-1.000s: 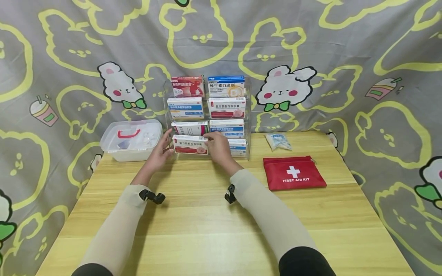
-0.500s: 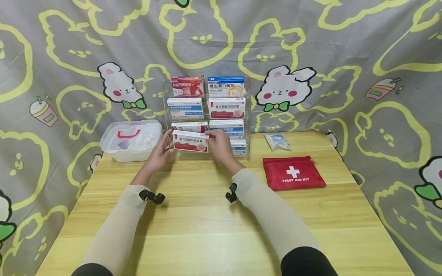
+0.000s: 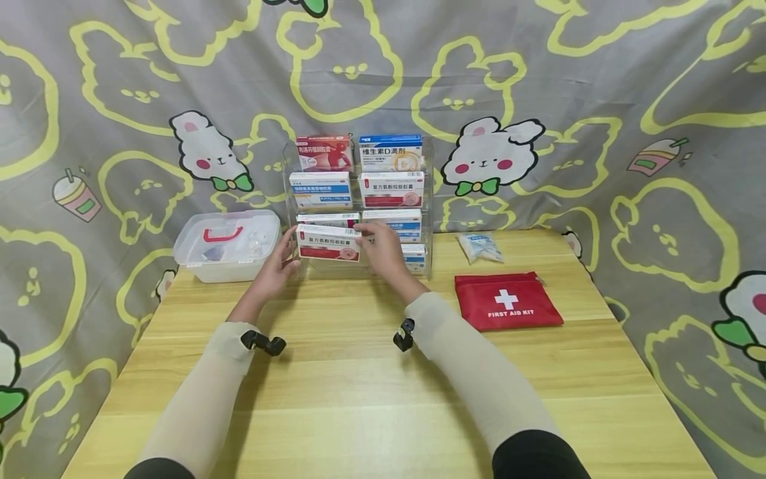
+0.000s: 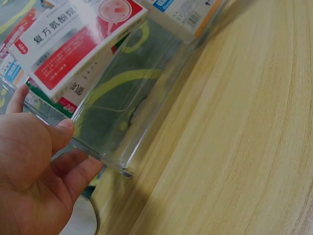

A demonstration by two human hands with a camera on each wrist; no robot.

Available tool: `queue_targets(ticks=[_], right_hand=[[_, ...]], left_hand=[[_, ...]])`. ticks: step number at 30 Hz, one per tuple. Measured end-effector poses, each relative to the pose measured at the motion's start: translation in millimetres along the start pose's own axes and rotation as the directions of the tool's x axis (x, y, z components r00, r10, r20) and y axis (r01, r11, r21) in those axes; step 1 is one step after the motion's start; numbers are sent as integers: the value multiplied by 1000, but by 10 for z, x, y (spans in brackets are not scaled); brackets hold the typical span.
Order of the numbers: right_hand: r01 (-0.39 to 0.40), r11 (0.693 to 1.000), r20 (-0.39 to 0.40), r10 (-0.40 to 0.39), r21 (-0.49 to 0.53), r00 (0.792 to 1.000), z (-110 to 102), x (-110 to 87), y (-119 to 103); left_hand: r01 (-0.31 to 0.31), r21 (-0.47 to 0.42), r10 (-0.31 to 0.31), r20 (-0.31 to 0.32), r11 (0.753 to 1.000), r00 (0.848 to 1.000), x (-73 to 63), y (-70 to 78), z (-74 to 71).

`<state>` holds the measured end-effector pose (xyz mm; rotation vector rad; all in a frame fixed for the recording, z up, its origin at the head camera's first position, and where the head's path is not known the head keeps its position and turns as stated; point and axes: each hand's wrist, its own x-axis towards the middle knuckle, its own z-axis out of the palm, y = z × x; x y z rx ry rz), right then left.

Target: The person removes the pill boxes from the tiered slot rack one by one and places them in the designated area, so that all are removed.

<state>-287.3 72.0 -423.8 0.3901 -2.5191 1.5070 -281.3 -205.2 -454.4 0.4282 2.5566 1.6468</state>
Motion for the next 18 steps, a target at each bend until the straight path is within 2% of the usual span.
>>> queue_targets(ticks=[6,11,18], right_hand=[[29,999,14,-30,13,999,-61,-11,5],[49,999,30,-49,-2,998,-98,-39,14],[59,998,50,-57,-28,997,-131,-121,9]], left_hand=[[-37,24,37,-23,999,999,97,-273,24],[-54,41,55,-31,998,998,102,-308,26],[-45,39,46,-30,998,999,92,-284,23]])
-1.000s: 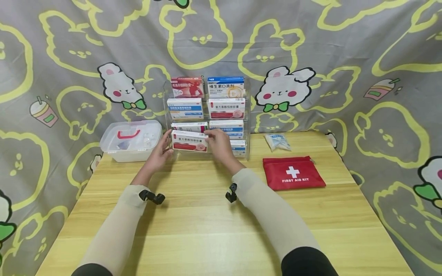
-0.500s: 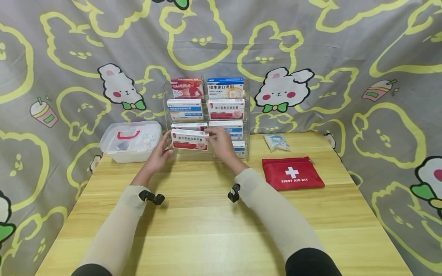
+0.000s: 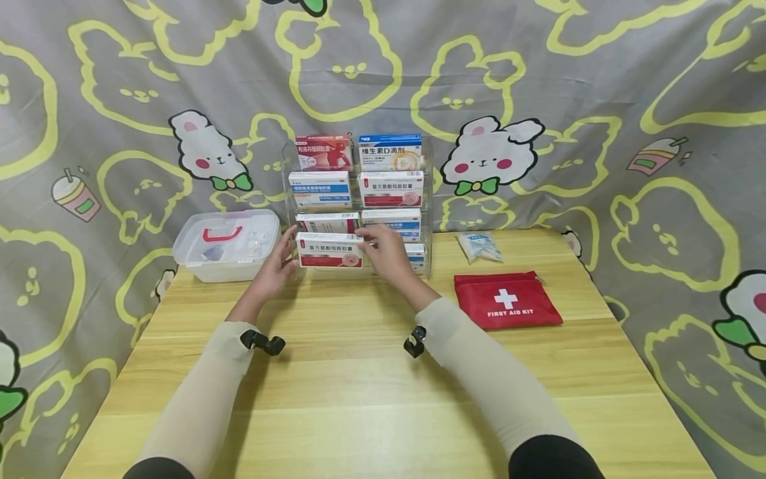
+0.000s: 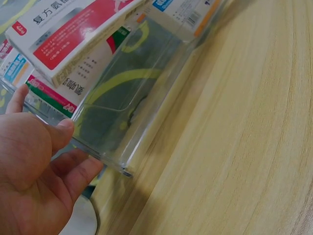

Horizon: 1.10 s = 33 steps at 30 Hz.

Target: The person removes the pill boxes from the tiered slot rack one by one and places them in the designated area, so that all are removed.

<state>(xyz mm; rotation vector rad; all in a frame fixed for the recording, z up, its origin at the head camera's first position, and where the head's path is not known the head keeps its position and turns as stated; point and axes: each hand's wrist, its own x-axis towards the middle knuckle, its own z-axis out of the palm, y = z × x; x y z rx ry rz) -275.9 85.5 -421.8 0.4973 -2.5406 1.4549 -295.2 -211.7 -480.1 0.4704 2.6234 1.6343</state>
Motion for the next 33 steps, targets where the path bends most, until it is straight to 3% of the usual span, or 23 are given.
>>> queue_targets(ticks=[8,15,27,33], right_hand=[[32,999,32,-32,-14,999,-20,-118,-17],[61,998,42,-60,-30,997,-29,-237,-19],[26,998,99,-21,-55,995,-21,-452,84],[-16,998,136,23,-54,990,-16,-543,130]], left_hand=[[-14,-45,14,6,999,1000,3,6,5],[-7,-16,7,1,1000,1000,-7,12,10],[-9,-30,9,-4,999,1000,-6,13,8],[12,-45,-11,26,999,1000,-105,312,-24]])
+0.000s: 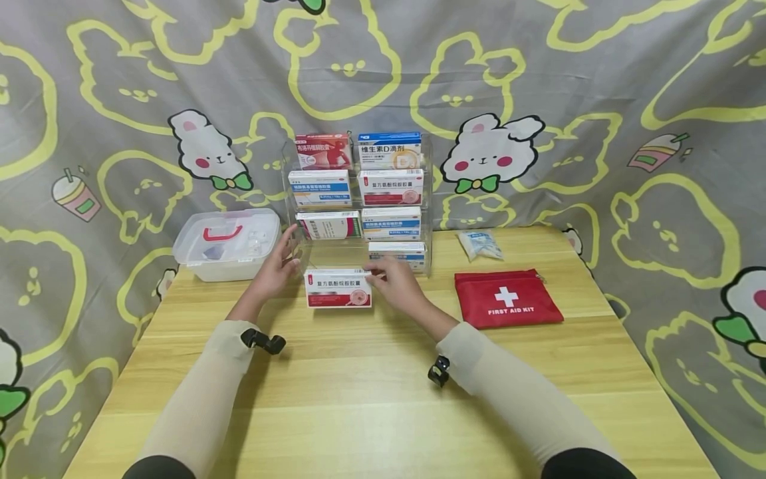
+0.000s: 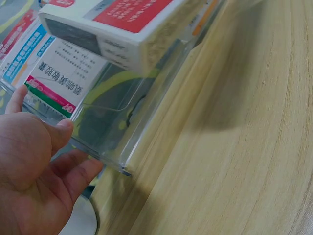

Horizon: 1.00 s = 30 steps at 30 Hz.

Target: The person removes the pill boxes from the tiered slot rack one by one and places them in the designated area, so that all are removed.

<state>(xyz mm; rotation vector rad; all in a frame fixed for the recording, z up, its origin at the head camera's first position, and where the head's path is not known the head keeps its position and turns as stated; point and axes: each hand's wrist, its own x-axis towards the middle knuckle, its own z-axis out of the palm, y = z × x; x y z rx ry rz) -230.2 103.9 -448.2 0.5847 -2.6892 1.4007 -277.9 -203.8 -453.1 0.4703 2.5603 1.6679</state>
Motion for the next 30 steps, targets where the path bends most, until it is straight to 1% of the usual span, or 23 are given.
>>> queue_targets(ticks=[1,2,8,14,18,24,28,30], right_hand=[[-4,1000,9,4,0,1000,3,-10,9],[-6,1000,17,5,3,1000,6,-21,20],[-18,1000,72,19,-14,997,45,-70,116],[-64,998,121,66,-19,990,88,-106,210],[-79,997,141,78,0,987,114,-108,279],[-131,990,163,121,54,979,153,-104,379],[-151,988,157,142,44,977,176,-101,434],[-166,984,167,152,72,974,181,-102,446]], left_hand=[[3,-3,-3,4,1000,1000,-16,51,-3],[-4,-1,4,6,1000,1000,-24,64,-5],[7,17,-7,6,1000,1000,-21,63,-10],[-1,19,1,7,1000,1000,-16,53,-12],[1,13,-1,10,1000,1000,-18,53,-13],[15,19,-15,9,1000,1000,-25,69,-8],[4,28,-4,8,1000,1000,-26,74,-8],[-1,31,1,8,1000,1000,-28,76,-7]])
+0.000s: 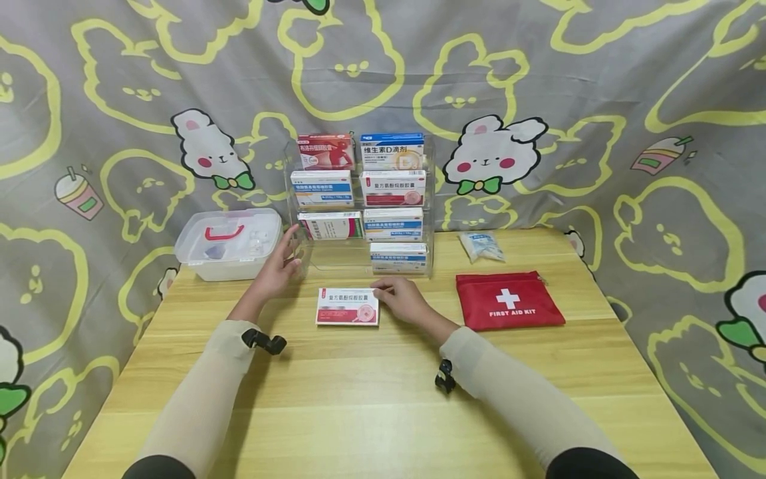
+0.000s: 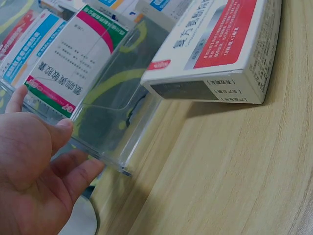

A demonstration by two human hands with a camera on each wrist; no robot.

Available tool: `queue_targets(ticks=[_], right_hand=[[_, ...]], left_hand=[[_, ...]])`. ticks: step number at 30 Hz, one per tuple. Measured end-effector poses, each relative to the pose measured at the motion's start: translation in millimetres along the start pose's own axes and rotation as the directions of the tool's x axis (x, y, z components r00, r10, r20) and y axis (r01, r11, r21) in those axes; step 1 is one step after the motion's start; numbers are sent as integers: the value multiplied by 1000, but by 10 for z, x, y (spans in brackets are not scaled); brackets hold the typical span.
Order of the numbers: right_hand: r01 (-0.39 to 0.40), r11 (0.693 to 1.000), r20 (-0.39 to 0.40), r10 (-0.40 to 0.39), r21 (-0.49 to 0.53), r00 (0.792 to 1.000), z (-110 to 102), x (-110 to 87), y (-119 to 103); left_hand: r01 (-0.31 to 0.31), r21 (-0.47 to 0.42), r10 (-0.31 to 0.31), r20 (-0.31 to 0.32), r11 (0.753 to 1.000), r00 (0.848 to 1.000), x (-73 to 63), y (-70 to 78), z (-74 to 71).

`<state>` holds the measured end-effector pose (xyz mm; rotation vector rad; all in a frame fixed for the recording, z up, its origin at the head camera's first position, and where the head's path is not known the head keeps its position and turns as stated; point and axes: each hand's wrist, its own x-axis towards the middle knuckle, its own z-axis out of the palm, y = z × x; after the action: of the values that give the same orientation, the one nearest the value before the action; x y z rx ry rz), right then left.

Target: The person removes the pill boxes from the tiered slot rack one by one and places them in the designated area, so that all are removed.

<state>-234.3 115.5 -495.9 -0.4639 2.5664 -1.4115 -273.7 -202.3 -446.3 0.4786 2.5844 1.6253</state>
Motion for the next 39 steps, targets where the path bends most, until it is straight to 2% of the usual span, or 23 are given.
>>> queue_targets(ticks=[5,14,21,30,37,39], right_hand=[[-8,999,30,7,44,1000,7,6,27],[42,999,13,-41,-35,999,49,41,74],[49,995,38,-46,-86,998,100,44,103],[34,996,46,-31,-77,998,103,28,123],[45,999,22,-44,-10,999,81,-27,73],[55,999,13,-55,0,998,84,-68,48]], left_hand=[[5,5,-5,1,1000,1000,-1,6,7],[7,18,-7,4,1000,1000,-8,33,6],[20,27,-20,4,999,1000,-12,53,7],[16,35,-16,3,999,1000,-4,46,9],[-11,49,13,-31,999,999,126,-351,41],[-5,43,6,-29,999,1000,136,-355,45]])
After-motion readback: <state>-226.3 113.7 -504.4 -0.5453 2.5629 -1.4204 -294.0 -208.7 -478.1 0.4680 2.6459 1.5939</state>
